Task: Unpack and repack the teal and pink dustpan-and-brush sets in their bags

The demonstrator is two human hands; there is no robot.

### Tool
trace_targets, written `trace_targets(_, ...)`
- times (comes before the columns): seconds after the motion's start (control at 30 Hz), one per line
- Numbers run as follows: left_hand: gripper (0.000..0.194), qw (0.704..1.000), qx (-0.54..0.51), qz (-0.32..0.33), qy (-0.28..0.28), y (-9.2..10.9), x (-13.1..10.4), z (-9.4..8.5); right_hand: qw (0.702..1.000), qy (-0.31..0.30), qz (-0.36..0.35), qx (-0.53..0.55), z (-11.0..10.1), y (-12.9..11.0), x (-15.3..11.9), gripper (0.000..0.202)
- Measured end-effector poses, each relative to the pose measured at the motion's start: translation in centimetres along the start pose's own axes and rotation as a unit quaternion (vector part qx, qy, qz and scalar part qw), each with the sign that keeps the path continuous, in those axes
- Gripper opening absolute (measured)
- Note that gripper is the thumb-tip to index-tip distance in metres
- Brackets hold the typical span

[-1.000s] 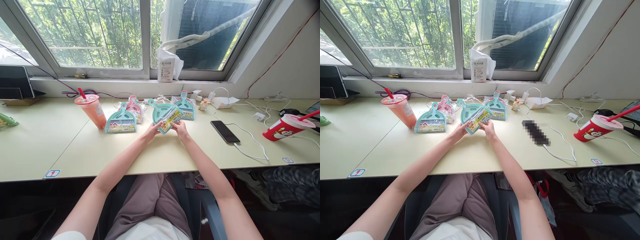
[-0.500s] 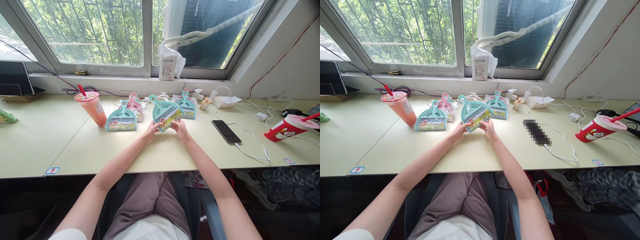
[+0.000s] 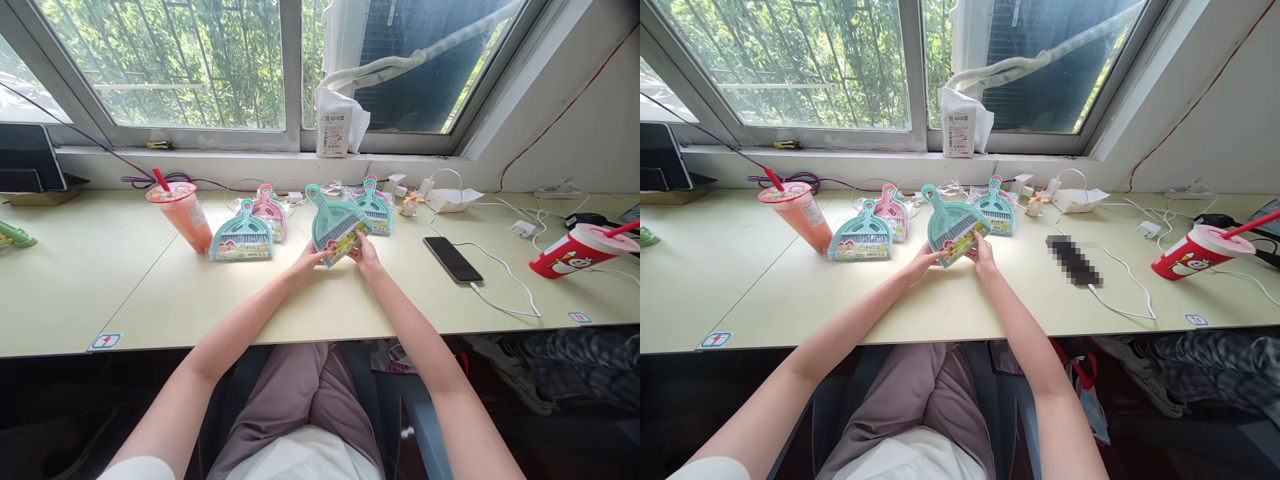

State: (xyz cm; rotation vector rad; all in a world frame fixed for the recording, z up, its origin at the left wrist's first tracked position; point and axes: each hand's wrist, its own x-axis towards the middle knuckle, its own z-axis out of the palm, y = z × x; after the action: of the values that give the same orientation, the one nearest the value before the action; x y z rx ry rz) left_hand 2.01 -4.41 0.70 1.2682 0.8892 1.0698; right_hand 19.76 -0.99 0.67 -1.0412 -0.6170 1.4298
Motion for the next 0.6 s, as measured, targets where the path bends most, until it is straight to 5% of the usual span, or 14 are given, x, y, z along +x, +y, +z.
trace_targets(0.2,0.065,1.000,-0.012,0.011,0.027,-0.1,0.1,-0.4,0.999,-0.045,0.001,0.008,0.0,-0.1,0.4,0.020)
trace_targets(0.6,0.067,1.000,-0.019,0.013,-0.002,-0.3,0.1,-0.1,1.000,-0.022,0.003,-0.014,-0.9,0.1,1.3,0.035)
